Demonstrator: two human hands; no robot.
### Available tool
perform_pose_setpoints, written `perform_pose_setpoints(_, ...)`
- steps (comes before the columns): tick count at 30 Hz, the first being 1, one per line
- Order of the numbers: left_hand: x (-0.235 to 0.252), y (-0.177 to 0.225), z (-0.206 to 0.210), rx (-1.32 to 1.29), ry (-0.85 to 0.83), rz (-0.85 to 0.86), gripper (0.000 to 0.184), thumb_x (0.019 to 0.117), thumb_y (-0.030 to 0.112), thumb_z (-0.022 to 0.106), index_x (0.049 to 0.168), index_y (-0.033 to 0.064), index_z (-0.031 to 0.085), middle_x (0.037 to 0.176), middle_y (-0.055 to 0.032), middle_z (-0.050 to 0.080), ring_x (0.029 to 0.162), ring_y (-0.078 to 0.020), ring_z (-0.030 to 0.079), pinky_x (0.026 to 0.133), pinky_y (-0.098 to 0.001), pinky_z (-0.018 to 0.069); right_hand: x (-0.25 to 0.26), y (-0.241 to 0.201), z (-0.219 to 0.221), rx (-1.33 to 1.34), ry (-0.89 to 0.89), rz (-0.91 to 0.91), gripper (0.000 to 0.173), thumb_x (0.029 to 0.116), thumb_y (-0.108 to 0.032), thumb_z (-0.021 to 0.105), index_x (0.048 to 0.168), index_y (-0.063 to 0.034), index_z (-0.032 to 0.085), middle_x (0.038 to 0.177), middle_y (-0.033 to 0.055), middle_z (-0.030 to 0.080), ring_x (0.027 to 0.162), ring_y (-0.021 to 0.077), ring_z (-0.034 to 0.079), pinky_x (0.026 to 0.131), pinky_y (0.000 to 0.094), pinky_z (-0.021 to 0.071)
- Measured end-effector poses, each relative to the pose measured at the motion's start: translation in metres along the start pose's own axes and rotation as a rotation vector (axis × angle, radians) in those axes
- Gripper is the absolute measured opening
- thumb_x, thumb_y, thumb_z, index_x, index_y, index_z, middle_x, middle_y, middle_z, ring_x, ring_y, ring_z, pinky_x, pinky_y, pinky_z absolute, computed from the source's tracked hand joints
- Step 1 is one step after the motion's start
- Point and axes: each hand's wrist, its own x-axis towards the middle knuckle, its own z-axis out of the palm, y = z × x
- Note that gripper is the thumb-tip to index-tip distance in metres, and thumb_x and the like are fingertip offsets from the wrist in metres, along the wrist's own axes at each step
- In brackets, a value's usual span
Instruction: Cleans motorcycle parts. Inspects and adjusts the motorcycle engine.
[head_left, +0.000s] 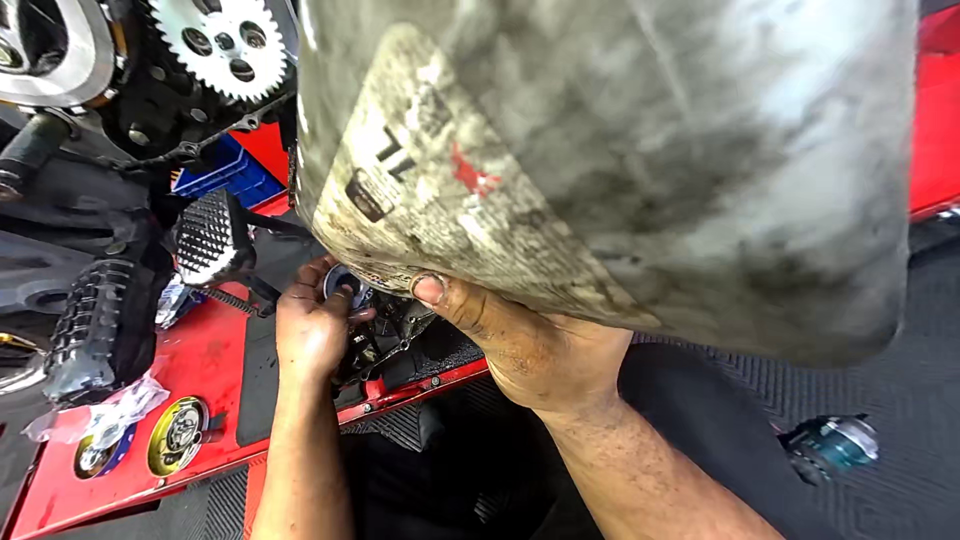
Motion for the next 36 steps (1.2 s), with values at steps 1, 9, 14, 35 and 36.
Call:
perform_pose_setpoints(1,0.004,-0.006,-0.001,0.170,0.043,0.073,0.036,0.0979,0.003,0.060,0.132,0.0115,0.061,0.111,-0.0028,0.070,0.081,-0.0069,0.071,0.071,-0.0308,0.0640,0.001,0.001,0.000,0.010,0.004,-0.005,0.048,0.0722,0.001,0.089,0.112,0.0035,0.063,0.103,0.0131,0.072,0.097,0.0250,0.074,0.089,0.0443,0.0658)
perform_pose_setpoints(9,0.005,-0.028,0.001,0.571,0.234,0.294,0.033,0.0930,0.014,0.062,0.125,0.0176,0.068,0.098,-0.0117,0.074,0.086,-0.0283,0.072,0.073,-0.0585,0.0538,-0.004,0.000,0.003,0.048,0.012,0.010,0.049,0.0714,0.002,0.090,0.112,0.0041,0.063,0.101,0.0140,0.072,0.096,0.0260,0.074,0.087,0.0454,0.0661)
perform_pose_setpoints(14,0.004,-0.027,0.001,0.643,0.311,0.467,0.019,0.1002,0.015,0.061,0.115,0.0091,0.072,0.097,-0.0152,0.076,0.083,-0.0327,0.074,0.070,-0.0574,0.0563,-0.005,-0.006,0.001,0.166,0.008,0.017,0.050,0.0718,0.007,0.088,0.114,0.0050,0.061,0.103,0.0154,0.071,0.097,0.0270,0.073,0.087,0.0458,0.0657)
perform_pose_setpoints(35,0.018,-0.042,0.004,-0.099,-0.044,0.267,0.047,0.0893,-0.003,0.066,0.134,0.0116,0.060,0.116,-0.0076,0.072,0.096,-0.0207,0.075,0.078,-0.0430,0.0682,-0.009,-0.005,-0.004,-0.081,-0.049,0.028,0.045,0.0771,-0.007,0.088,0.113,0.0027,0.063,0.099,0.0082,0.072,0.094,0.0155,0.073,0.086,0.0330,0.0645)
perform_pose_setpoints(36,0.022,-0.049,0.003,-0.009,-0.009,0.315,0.046,0.0890,0.003,0.068,0.133,0.0163,0.062,0.114,-0.0029,0.073,0.096,-0.0160,0.074,0.079,-0.0405,0.0669,-0.008,-0.004,-0.004,-0.075,-0.048,0.018,0.046,0.0768,-0.007,0.088,0.114,0.0030,0.063,0.100,0.0086,0.072,0.095,0.0163,0.073,0.087,0.0341,0.0646)
